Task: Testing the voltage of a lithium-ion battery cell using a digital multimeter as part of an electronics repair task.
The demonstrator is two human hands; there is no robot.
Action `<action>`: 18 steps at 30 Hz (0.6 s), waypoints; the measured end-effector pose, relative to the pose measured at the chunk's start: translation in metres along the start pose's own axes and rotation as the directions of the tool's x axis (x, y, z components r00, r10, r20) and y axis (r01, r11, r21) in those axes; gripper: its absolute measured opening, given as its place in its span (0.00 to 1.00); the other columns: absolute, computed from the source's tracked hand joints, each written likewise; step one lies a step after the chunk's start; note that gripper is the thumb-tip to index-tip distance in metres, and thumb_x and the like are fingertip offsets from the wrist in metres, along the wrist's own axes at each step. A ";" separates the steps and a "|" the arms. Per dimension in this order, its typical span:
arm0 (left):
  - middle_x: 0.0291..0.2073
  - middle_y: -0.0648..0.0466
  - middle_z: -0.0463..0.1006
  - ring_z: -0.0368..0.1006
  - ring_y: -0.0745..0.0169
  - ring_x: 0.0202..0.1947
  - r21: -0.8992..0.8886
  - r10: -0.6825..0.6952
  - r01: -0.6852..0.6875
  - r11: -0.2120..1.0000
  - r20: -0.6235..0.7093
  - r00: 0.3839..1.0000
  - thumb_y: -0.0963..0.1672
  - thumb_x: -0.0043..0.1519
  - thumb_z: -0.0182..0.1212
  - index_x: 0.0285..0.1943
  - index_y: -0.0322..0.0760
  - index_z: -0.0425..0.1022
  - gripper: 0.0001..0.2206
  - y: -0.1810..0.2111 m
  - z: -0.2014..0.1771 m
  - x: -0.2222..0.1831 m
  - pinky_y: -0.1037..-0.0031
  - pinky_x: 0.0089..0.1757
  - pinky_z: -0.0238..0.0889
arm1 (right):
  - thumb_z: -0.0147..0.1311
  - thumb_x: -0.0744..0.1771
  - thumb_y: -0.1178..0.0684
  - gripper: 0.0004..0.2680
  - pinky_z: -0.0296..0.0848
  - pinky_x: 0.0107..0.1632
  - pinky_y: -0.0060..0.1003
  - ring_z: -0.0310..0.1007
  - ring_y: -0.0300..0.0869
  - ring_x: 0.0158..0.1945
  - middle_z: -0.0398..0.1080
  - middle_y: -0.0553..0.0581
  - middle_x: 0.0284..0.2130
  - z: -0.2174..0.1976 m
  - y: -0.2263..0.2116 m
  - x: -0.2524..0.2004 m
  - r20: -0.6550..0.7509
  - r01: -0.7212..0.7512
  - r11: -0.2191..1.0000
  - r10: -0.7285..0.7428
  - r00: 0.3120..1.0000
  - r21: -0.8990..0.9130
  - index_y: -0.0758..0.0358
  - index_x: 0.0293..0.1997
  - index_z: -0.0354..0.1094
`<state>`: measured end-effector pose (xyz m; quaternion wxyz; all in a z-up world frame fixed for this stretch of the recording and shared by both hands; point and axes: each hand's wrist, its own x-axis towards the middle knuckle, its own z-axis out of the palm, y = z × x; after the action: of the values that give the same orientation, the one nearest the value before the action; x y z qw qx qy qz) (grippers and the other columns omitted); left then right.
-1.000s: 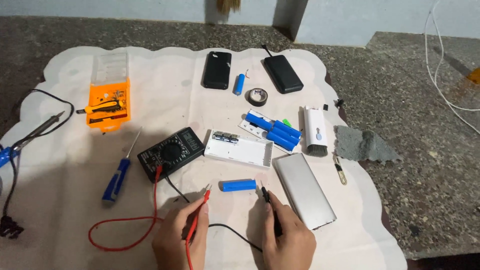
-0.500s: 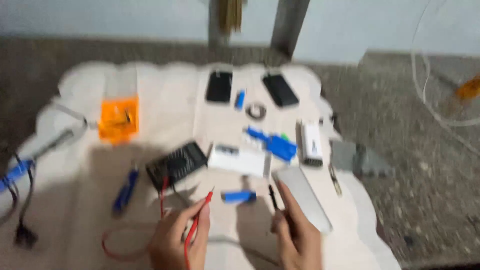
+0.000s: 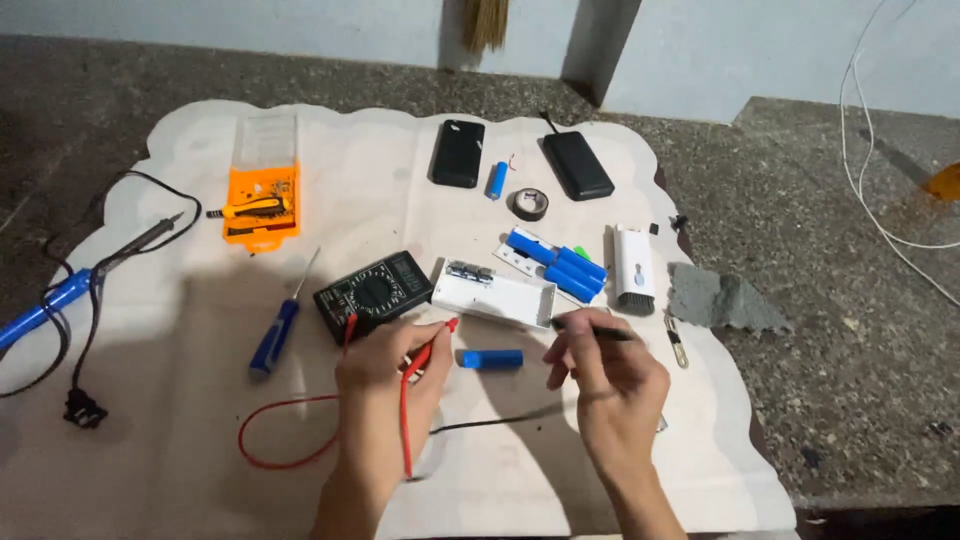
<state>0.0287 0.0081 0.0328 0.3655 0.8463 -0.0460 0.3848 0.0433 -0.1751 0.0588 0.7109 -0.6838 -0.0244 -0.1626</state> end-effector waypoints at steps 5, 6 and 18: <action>0.21 0.52 0.78 0.67 0.62 0.21 -0.001 -0.152 0.154 0.988 0.128 0.980 0.40 0.59 0.66 0.29 0.37 0.79 0.05 -0.017 0.022 -0.012 0.71 0.30 0.65 | 0.53 0.69 0.51 0.09 0.69 0.30 0.31 0.70 0.38 0.25 0.73 0.55 0.23 0.002 0.038 0.002 0.075 0.102 0.971 -0.088 0.993 -0.215 0.65 0.32 0.72; 0.14 0.51 0.74 0.57 0.58 0.16 0.062 -0.321 0.315 0.947 0.205 0.925 0.44 0.60 0.65 0.26 0.43 0.78 0.08 -0.027 0.030 -0.019 0.68 0.26 0.60 | 0.53 0.69 0.51 0.13 0.67 0.38 0.33 0.71 0.38 0.31 0.72 0.51 0.24 0.003 0.046 0.003 0.104 0.164 0.938 -0.138 0.985 -0.307 0.61 0.23 0.67; 0.19 0.54 0.71 0.67 0.62 0.23 0.022 0.052 -0.054 0.998 0.095 0.994 0.37 0.61 0.62 0.25 0.38 0.72 0.10 -0.012 0.016 -0.002 0.71 0.32 0.62 | 0.50 0.71 0.54 0.08 0.67 0.31 0.29 0.69 0.37 0.26 0.73 0.53 0.28 0.003 0.028 0.007 0.095 0.236 0.898 -0.216 0.972 -0.370 0.66 0.38 0.74</action>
<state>0.0419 0.0058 0.0174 0.3422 0.8664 -0.0808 0.3545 0.0574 -0.1734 0.0340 0.5408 -0.8047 -0.0902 -0.2280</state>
